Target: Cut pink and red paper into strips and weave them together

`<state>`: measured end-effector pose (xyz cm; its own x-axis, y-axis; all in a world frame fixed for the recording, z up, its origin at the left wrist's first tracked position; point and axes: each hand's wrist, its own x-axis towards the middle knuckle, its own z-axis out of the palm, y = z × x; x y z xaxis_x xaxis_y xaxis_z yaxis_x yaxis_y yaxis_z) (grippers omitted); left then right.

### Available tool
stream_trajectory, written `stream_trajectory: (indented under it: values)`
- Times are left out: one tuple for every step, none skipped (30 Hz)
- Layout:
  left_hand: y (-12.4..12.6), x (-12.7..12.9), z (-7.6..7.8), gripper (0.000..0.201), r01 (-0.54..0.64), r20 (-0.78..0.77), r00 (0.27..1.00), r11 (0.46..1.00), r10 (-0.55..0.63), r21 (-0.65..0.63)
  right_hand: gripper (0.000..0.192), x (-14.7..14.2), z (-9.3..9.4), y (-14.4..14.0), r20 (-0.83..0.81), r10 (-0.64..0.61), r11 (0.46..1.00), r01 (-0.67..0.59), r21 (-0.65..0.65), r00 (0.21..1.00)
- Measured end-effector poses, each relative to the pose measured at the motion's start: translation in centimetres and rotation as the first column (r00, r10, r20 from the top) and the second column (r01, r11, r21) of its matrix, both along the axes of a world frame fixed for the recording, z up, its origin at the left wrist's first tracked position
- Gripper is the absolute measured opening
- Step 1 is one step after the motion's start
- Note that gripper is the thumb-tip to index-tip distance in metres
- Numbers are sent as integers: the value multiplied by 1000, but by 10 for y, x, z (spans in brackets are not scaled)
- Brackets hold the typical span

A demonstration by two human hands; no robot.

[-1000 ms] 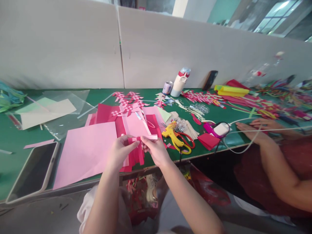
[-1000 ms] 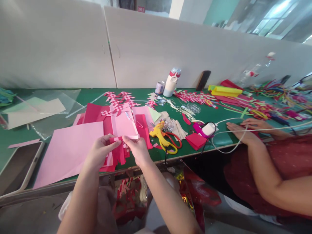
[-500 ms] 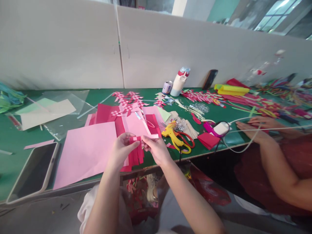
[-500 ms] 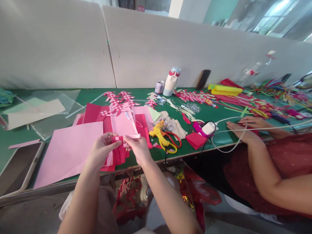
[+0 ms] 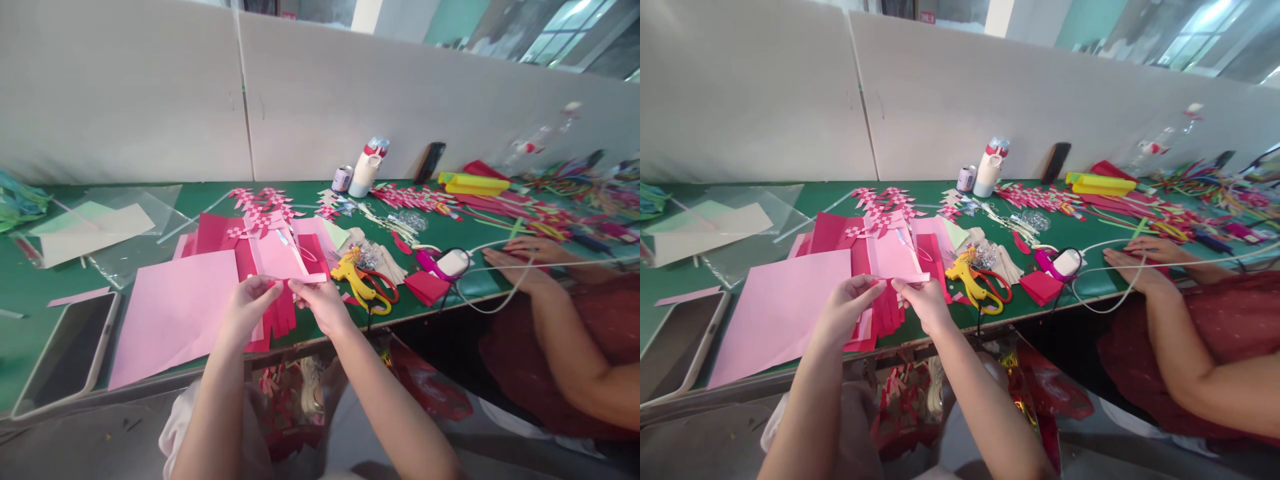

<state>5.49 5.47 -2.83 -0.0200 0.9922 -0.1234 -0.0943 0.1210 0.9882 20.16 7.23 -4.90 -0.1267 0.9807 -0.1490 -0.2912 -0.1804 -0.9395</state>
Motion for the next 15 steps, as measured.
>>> stream_trajectory:
  values:
    - [0, -1, -1, 33, -21, -12, 1000, 1000, 21, -3, 29, 1, 0, 1, 4, 2, 1000, -2, -2, 1000]
    - [1, -2, -3, 33, -41, -21, 999, 999, 41, -9, 29, 1, 0, 1, 7, 3, 1000, -3, -5, 1000]
    - [1, -2, -4, 33, -56, -22, 998, 998, 56, -16, 29, 2, 0, 1, 11, 5, 1000, -5, -6, 1000]
    - [2, -3, -6, 34, -66, -17, 998, 998, 65, -23, 30, 2, -1, 2, 17, 8, 1000, -8, -8, 1000]
    - [2, -3, -7, 34, -73, -10, 997, 997, 73, -28, 30, 2, -1, 2, 24, 12, 1000, -12, -9, 1000]
    - [2, -3, -8, 34, -83, -3, 997, 996, 83, -30, 31, 2, -1, 2, 31, 18, 1000, -18, -11, 999]
    - [2, -3, -9, 34, -90, 2, 996, 995, 90, -34, 31, 2, -1, 2, 38, 25, 1000, -25, -14, 999]
    - [2, -3, -9, 33, -93, 4, 996, 995, 93, -39, 32, 2, -1, 1, 44, 31, 999, -30, -19, 999]
    - [2, -3, -9, 33, -91, 5, 996, 995, 91, -46, 32, 2, -1, 1, 48, 35, 999, -33, -26, 998]
    - [2, -3, -9, 33, -86, 5, 996, 995, 87, -55, 33, 1, -1, 1, 53, 36, 999, -34, -33, 998]
    - [2, -3, -8, 33, -82, 5, 997, 995, 83, -63, 33, 1, 0, 1, 58, 37, 999, -34, -37, 998]
    - [2, -3, -8, 33, -77, 7, 997, 995, 78, -69, 33, 1, 1, 1, 64, 35, 999, -33, -39, 997]
    - [2, -3, -8, 33, -75, 10, 997, 995, 76, -71, 33, 1, 1, 1, 70, 33, 999, -31, -37, 997]
    - [2, -3, -8, 33, -77, 14, 997, 995, 78, -70, 33, 1, 2, 1, 75, 34, 999, -31, -34, 997]
    - [2, -2, -8, 33, -78, 19, 997, 995, 80, -69, 34, 1, 2, 1, 80, 34, 999, -32, -31, 996]
